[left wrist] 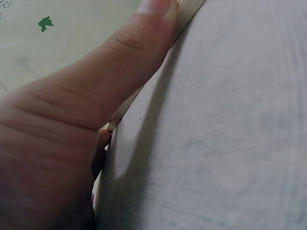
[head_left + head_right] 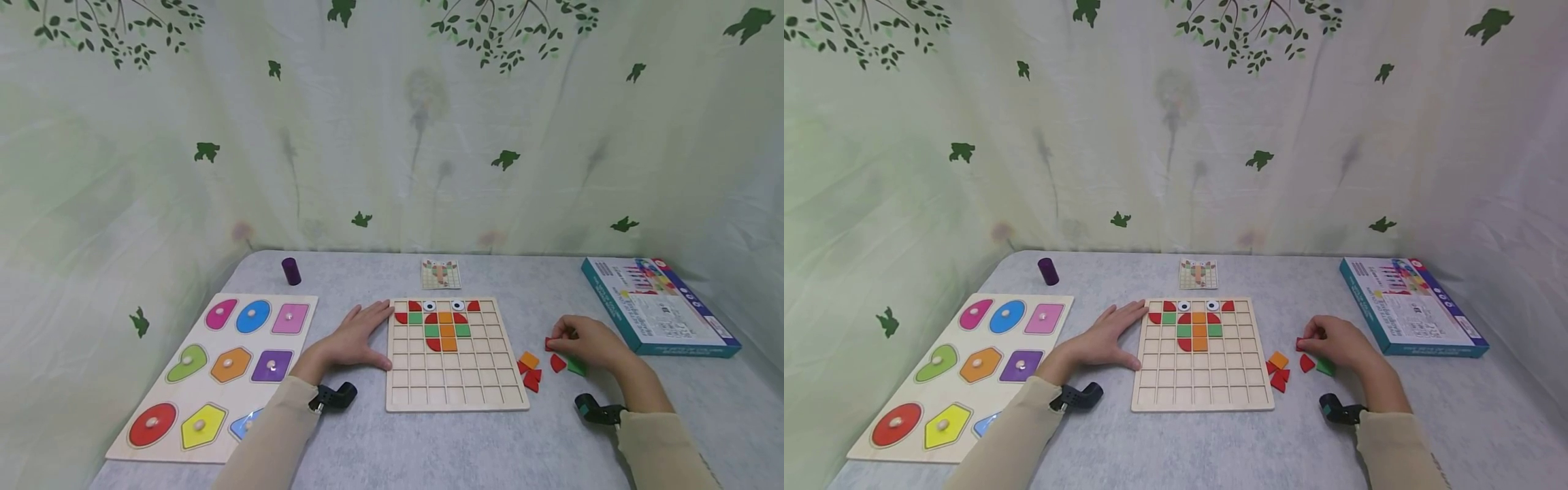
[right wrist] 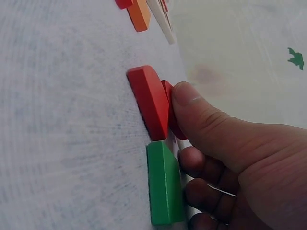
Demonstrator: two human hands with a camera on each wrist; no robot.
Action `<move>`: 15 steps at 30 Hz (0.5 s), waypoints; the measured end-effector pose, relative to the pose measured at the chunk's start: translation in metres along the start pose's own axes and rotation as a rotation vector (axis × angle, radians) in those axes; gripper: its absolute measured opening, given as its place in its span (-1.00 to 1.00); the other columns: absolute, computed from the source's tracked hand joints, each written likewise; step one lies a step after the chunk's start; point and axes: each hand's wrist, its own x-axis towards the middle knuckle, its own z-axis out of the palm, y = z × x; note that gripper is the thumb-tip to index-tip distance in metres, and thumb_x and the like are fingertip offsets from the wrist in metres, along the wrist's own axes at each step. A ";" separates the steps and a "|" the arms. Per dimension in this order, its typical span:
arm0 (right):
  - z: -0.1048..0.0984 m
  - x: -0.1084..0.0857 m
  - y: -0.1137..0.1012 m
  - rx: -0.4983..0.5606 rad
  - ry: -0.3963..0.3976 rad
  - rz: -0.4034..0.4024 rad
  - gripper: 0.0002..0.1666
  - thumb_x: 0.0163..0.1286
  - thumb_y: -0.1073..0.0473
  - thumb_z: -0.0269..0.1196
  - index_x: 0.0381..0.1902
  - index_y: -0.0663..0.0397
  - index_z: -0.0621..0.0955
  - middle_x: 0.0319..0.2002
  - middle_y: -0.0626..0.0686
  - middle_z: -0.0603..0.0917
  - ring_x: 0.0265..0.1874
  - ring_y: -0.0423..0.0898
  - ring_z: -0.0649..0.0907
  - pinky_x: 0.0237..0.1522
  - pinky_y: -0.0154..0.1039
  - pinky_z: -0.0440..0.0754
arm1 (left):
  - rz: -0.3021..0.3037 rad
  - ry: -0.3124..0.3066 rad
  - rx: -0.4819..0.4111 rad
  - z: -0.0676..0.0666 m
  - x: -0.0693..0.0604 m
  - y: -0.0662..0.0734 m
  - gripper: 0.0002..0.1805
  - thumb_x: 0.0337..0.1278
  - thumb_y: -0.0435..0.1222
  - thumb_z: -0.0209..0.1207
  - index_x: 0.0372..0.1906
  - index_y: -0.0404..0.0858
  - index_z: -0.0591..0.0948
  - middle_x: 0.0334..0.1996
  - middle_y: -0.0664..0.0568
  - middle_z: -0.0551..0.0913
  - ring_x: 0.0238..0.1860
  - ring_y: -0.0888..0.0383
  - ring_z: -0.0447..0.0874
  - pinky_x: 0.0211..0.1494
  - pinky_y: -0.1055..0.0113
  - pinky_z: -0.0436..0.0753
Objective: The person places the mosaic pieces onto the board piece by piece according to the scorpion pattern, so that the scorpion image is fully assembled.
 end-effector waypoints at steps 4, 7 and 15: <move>0.000 0.000 -0.001 -0.001 -0.002 0.004 -0.68 0.29 -0.03 0.40 -0.26 0.08 0.58 -0.35 0.01 0.60 -0.28 -0.06 0.52 -0.30 -0.27 0.54 | 0.002 0.001 0.002 0.000 0.000 -0.001 0.26 -0.15 0.24 0.44 0.60 -0.16 0.07 0.63 -0.02 -0.02 0.65 0.00 -0.15 0.67 -0.11 -0.26; 0.000 0.000 -0.002 -0.005 0.000 -0.004 -0.72 0.30 0.00 0.39 -0.29 0.07 0.59 -0.36 0.01 0.60 -0.29 -0.07 0.53 -0.27 -0.27 0.57 | 0.003 0.003 0.007 0.000 0.000 -0.002 0.26 -0.15 0.24 0.44 0.60 -0.16 0.07 0.63 -0.02 -0.02 0.65 0.00 -0.15 0.67 -0.11 -0.26; 0.000 0.000 -0.001 0.015 0.003 -0.034 -0.70 0.25 0.03 0.44 -0.21 0.06 0.61 -0.38 0.01 0.57 -0.28 -0.07 0.53 -0.26 -0.27 0.56 | 0.004 0.007 0.013 0.001 0.002 -0.003 0.25 -0.15 0.25 0.43 0.60 -0.16 0.08 0.63 -0.02 0.00 0.65 -0.01 -0.14 0.67 -0.12 -0.24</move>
